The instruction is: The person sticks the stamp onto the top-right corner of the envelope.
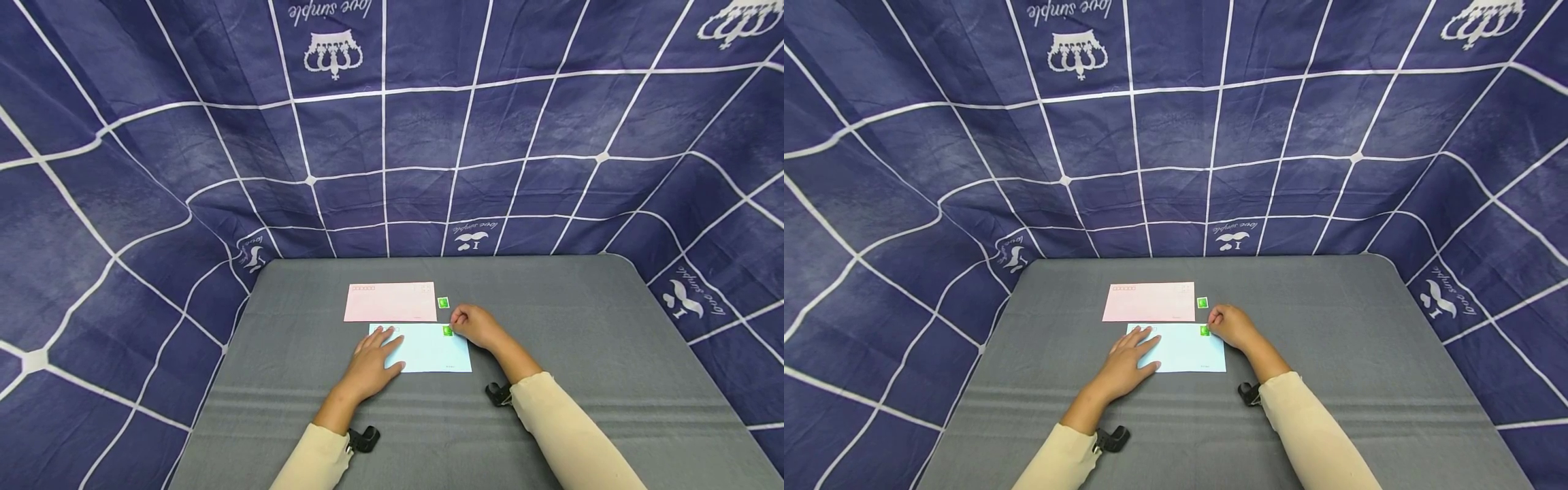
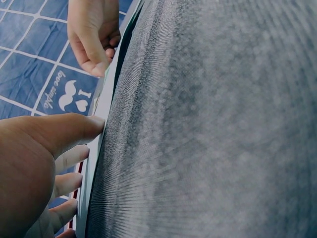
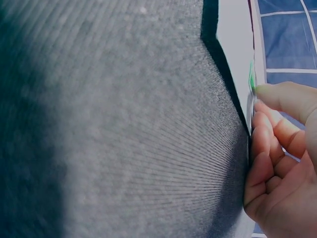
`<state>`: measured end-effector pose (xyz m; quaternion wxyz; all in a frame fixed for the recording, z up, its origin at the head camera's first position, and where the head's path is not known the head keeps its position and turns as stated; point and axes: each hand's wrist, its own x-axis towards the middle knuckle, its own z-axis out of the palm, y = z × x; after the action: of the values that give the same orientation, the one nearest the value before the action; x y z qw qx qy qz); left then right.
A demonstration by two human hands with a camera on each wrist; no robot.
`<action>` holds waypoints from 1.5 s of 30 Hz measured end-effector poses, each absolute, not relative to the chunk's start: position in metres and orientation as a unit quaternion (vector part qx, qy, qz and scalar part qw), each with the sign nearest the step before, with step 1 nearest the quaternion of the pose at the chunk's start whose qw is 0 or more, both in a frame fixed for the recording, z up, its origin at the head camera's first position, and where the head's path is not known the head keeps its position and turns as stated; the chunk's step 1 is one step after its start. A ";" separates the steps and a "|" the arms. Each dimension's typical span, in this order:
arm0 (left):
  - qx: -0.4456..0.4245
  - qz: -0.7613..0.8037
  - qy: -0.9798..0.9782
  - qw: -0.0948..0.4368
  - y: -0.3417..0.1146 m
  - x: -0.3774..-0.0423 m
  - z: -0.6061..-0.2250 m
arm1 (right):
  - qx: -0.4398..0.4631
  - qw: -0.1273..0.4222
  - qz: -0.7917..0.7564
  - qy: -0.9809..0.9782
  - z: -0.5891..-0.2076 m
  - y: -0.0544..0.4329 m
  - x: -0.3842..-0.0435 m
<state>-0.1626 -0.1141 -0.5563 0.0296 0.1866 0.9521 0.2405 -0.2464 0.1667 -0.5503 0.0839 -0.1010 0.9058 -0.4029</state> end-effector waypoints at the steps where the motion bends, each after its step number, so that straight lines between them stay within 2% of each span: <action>1: 0.186 0.240 0.952 0.031 -0.114 -0.163 -0.556 | -0.097 0.086 -0.408 0.904 -0.551 0.167 -0.246; 19: 0.167 0.250 0.953 0.033 -0.111 -0.161 -0.558 | -0.062 0.083 -0.460 0.882 -0.556 0.173 -0.245; 27: 0.135 0.275 0.952 -0.017 -0.104 -0.160 -0.560 | -0.075 0.044 -0.467 0.880 -0.556 0.174 -0.238; 45: 0.117 0.341 0.925 -0.124 -0.113 -0.173 -0.554 | -0.097 0.015 -0.482 0.870 -0.543 0.170 -0.224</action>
<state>-0.1729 -0.1135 -0.5541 -0.1239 0.1175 0.9246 0.3406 -0.2243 0.1696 -0.5434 0.0146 -0.0971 0.8704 -0.4825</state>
